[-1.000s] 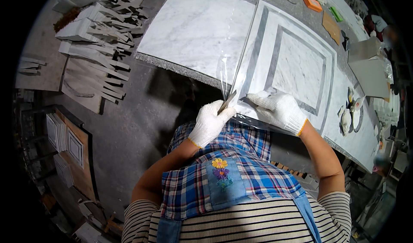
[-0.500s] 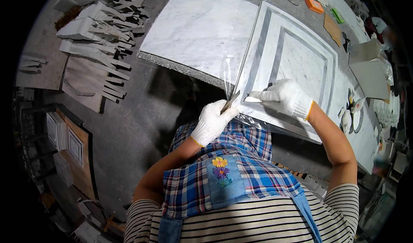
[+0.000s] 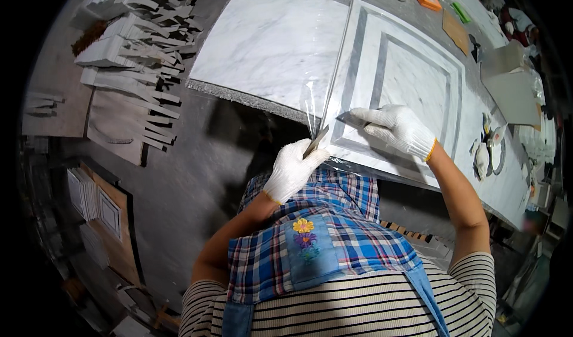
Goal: The person applies a clear protective film to a square marble-patterned tile. They use a metal squeegee to smooth the film and a utility knife to trim the excess material along the edges. The person works methodically around the perimeter of the tile, ensuring a tight fit.
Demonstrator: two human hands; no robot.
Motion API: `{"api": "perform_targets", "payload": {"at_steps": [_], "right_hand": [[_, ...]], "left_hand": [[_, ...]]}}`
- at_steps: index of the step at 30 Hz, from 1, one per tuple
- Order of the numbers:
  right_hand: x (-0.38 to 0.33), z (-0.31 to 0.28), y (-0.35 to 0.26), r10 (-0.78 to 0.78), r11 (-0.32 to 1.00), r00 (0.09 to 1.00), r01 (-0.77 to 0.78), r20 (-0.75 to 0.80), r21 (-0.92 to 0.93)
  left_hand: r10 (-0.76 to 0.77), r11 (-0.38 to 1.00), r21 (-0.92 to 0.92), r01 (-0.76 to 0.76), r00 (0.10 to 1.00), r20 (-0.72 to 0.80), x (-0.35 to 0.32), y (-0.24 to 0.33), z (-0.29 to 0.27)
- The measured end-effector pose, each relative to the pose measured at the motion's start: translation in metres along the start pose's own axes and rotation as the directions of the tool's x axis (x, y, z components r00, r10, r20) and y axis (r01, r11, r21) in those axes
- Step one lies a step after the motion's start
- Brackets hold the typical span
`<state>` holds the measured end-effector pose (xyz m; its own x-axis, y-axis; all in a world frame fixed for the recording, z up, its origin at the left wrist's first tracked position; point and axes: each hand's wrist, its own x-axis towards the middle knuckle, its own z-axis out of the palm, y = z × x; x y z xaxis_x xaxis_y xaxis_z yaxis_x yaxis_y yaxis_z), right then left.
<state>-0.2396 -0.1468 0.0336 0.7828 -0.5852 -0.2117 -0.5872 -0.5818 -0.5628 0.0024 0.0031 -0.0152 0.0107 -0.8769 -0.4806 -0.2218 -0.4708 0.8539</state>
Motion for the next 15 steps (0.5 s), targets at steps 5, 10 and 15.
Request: {"api": "perform_targets", "payload": {"at_steps": [5, 10, 15], "right_hand": [[-0.039, 0.035, -0.011, 0.126, 0.984, 0.952, -0.085, -0.278, 0.156], [-0.079, 0.06, -0.049, 0.42, 0.839, 0.89, -0.306, -0.178, 0.451], [-0.088, 0.1, -0.079, 0.406, 0.864, 0.841, -0.224, -0.359, 0.451]], "left_hand": [[0.015, 0.999, -0.035, -0.015, 1.0, -0.007, 0.002, -0.015, 0.003], [0.082, 0.997, 0.024, -0.08, 0.988, -0.134, -0.015, 0.003, -0.009], [-0.092, 0.994, -0.039, 0.101, 0.979, 0.184, -0.04, 0.065, -0.012]]}}
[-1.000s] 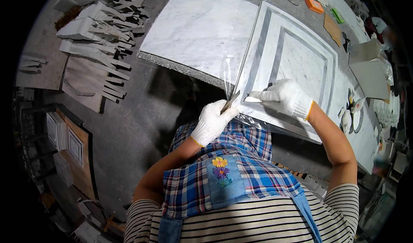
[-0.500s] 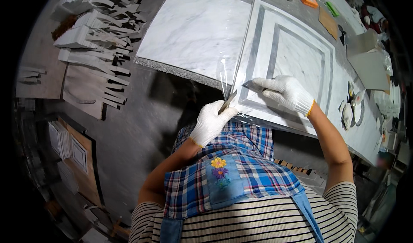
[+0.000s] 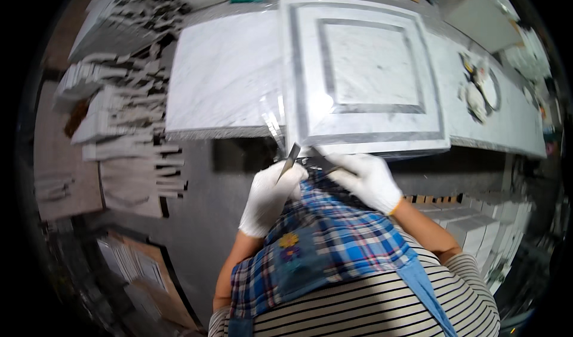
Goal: The person applies a clear protective film to a square marble-patterned tile. They use a metal squeegee to smooth the film and a utility knife to trim the excess material along the edges. The person works methodically around the perimeter of the tile, ensuring a tight fit.
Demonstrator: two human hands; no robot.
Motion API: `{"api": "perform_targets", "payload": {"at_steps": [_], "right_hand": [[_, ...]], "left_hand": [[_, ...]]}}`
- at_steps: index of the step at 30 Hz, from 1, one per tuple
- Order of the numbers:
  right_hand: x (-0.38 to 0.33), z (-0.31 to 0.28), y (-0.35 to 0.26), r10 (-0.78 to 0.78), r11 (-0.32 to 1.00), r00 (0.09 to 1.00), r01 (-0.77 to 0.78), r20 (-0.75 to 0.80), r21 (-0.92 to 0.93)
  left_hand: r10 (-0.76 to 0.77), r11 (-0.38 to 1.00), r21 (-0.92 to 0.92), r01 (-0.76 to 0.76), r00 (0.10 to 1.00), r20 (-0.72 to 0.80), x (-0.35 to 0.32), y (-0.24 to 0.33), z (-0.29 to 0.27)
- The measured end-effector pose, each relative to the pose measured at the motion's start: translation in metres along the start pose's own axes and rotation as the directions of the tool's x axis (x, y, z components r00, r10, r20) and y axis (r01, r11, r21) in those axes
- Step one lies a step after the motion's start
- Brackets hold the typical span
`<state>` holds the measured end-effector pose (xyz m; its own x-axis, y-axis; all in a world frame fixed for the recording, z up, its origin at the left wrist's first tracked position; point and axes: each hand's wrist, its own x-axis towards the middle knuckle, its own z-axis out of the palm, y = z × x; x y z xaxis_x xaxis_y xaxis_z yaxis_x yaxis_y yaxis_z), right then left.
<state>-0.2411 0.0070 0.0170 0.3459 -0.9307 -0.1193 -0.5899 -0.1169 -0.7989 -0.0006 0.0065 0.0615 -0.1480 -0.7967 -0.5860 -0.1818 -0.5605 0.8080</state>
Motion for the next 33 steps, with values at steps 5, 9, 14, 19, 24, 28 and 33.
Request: {"api": "perform_targets", "payload": {"at_steps": [5, 9, 14, 19, 24, 28, 33], "right_hand": [[-0.002, 0.011, -0.005, -0.113, 0.987, 0.992, 0.106, 0.052, 0.122], [-0.019, 0.0, 0.013, -0.107, 0.99, 0.991, 0.1, 0.075, 0.099], [-0.045, -0.016, 0.03, 0.087, 0.985, 0.994, -0.076, -0.066, 0.155], [-0.057, -0.032, 0.042, 0.282, 0.945, 0.936, -0.234, -0.209, 0.228], [-0.066, -0.035, 0.049, 0.306, 0.935, 0.902, -0.225, -0.304, 0.274], [-0.072, -0.038, 0.062, 0.451, 0.86, 0.742, -0.212, -0.496, 0.465], [-0.087, -0.063, 0.106, 0.524, 0.851, 0.505, -0.272, -0.686, 0.45]], "left_hand": [[0.046, 0.982, -0.189, -0.025, 0.993, 0.107, 0.012, -0.015, 0.023], [0.112, 0.967, -0.217, -0.134, 0.988, -0.111, 0.025, -0.027, 0.018], [0.118, 0.945, -0.265, -0.193, 0.954, -0.275, 0.028, -0.031, 0.022], [0.152, 0.984, -0.06, -0.168, 0.966, -0.208, 0.026, -0.027, 0.034], [0.249, 0.962, -0.08, -0.259, 0.961, -0.117, 0.031, -0.03, 0.038], [0.257, 0.966, 0.067, -0.249, 0.944, -0.209, 0.04, -0.015, 0.039], [0.276, 0.957, 0.019, -0.289, 0.89, -0.364, 0.055, -0.022, 0.018]]}}
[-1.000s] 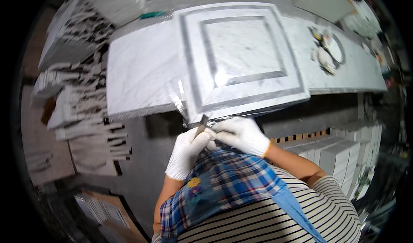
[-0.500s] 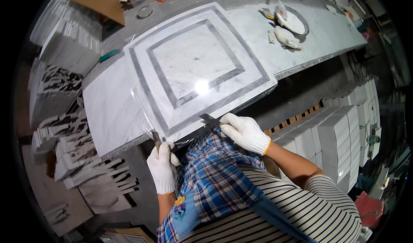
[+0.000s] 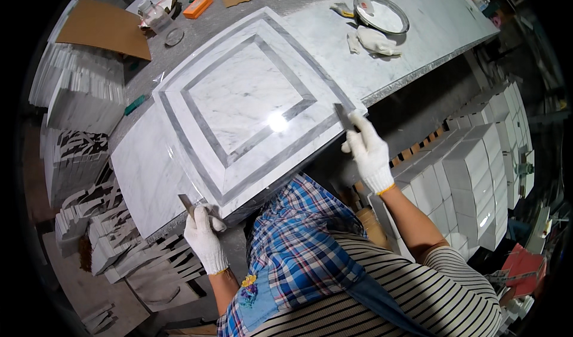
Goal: The person applies a clear protective film to a square marble-patterned tile. They use a metal squeegee to smooth the film and a utility knife to trim the excess material along the edges. The person works methodically around the perimeter of the tile, ensuring a tight fit.
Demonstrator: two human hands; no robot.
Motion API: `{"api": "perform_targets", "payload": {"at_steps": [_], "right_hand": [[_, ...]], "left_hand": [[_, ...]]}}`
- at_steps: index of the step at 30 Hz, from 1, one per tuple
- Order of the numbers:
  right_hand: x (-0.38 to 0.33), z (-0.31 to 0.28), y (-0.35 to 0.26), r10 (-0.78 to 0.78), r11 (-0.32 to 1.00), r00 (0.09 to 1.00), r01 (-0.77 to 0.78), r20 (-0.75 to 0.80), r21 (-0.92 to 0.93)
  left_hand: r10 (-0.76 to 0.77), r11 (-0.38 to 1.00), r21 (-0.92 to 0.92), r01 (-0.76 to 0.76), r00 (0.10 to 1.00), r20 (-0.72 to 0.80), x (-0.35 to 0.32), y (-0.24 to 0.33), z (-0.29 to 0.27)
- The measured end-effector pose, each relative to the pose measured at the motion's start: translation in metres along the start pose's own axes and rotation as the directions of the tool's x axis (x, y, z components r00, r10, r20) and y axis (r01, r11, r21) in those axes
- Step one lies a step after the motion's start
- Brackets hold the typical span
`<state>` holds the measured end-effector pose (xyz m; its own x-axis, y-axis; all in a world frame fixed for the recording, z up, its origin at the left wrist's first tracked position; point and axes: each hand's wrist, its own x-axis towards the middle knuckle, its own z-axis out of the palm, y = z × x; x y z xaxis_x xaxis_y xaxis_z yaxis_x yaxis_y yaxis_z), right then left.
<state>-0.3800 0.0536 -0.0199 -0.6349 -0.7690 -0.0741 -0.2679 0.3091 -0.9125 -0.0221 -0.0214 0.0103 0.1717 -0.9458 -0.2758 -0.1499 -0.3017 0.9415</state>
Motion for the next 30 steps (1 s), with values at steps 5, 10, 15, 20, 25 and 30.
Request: {"api": "perform_targets", "payload": {"at_steps": [5, 10, 15, 20, 25, 30], "right_hand": [[0.019, -0.015, 0.02, 0.061, 0.992, 0.993, -0.071, -0.097, -0.1], [0.02, -0.011, 0.02, 0.048, 0.991, 0.995, -0.059, -0.088, -0.119], [0.013, -0.007, 0.015, -0.017, 0.972, 0.998, 0.004, -0.053, -0.234], [0.002, 0.002, 0.009, -0.073, 0.962, 0.997, 0.069, -0.008, -0.264], [-0.008, 0.009, 0.004, -0.077, 0.941, 0.994, 0.098, 0.078, -0.323], [-0.021, 0.024, 0.003, -0.128, 0.944, 0.983, 0.16, 0.129, -0.29]], "left_hand": [[-0.013, 1.0, 0.017, 0.014, 0.999, -0.042, 0.001, -0.026, -0.009], [-0.034, 0.999, 0.018, 0.037, 0.989, -0.144, -0.007, -0.03, 0.006], [-0.054, 0.998, 0.013, 0.057, 0.98, -0.194, -0.006, -0.032, 0.01], [-0.063, 0.998, -0.002, 0.063, 0.981, -0.182, -0.008, -0.028, 0.011], [-0.068, 0.998, 0.0, 0.069, 0.984, -0.162, -0.007, -0.03, 0.008], [-0.059, 0.998, -0.006, 0.059, 0.99, -0.128, -0.007, -0.034, 0.004]]}}
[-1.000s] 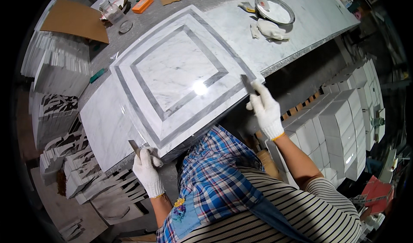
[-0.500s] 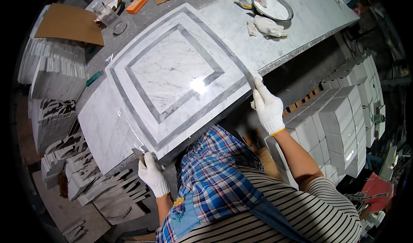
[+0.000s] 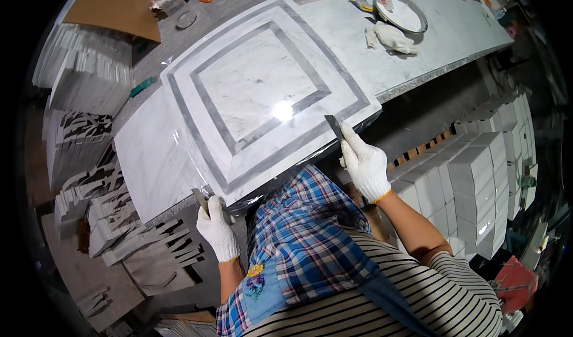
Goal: The person applies a clear protective film to a square marble-patterned tile. They use a metal squeegee to smooth the film and a utility knife to trim the excess material along the edges. The person works methodically around the perimeter of the tile, ensuring a tight fit.
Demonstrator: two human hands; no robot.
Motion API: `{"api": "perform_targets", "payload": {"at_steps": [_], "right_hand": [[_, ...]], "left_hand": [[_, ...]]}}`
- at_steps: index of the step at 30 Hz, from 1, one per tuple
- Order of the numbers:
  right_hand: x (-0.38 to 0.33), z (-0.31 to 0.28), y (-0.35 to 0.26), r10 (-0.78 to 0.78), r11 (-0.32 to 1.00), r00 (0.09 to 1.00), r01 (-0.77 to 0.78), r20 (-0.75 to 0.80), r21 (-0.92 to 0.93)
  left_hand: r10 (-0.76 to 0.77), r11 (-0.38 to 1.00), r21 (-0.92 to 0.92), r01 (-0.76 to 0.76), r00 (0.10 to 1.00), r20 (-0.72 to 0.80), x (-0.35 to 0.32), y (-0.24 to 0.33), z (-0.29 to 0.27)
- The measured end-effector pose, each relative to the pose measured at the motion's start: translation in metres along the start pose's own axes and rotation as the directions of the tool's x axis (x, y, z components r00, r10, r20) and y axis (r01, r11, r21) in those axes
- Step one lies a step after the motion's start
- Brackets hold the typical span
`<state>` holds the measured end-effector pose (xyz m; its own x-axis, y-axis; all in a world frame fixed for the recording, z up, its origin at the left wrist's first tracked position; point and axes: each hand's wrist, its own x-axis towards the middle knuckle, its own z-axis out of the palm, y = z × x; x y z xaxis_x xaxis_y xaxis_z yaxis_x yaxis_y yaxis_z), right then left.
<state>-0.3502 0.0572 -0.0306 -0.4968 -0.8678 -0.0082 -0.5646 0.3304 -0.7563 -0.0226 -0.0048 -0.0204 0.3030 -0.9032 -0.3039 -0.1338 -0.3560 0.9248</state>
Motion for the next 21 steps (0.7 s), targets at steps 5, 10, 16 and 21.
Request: {"api": "perform_targets", "payload": {"at_steps": [5, 10, 16, 21], "right_hand": [[-0.008, 0.015, -0.01, -0.108, 0.994, 0.994, 0.108, 0.029, 0.002], [-0.015, 0.029, -0.022, -0.184, 0.983, 0.977, 0.186, 0.11, -0.007], [-0.023, 0.046, -0.035, -0.289, 0.949, 0.936, 0.307, 0.201, -0.069], [-0.027, 0.06, -0.054, -0.413, 0.901, 0.877, 0.433, 0.247, -0.031]], "left_hand": [[-0.013, 1.0, -0.021, 0.012, 1.0, -0.004, -0.004, 0.003, 0.002], [-0.043, 0.997, -0.059, 0.042, 0.999, -0.018, -0.008, 0.007, 0.002], [-0.056, 0.997, -0.044, 0.056, 0.998, -0.002, -0.011, 0.014, 0.003], [-0.05, 0.999, -0.013, 0.05, 0.999, -0.009, -0.012, 0.013, 0.0]]}}
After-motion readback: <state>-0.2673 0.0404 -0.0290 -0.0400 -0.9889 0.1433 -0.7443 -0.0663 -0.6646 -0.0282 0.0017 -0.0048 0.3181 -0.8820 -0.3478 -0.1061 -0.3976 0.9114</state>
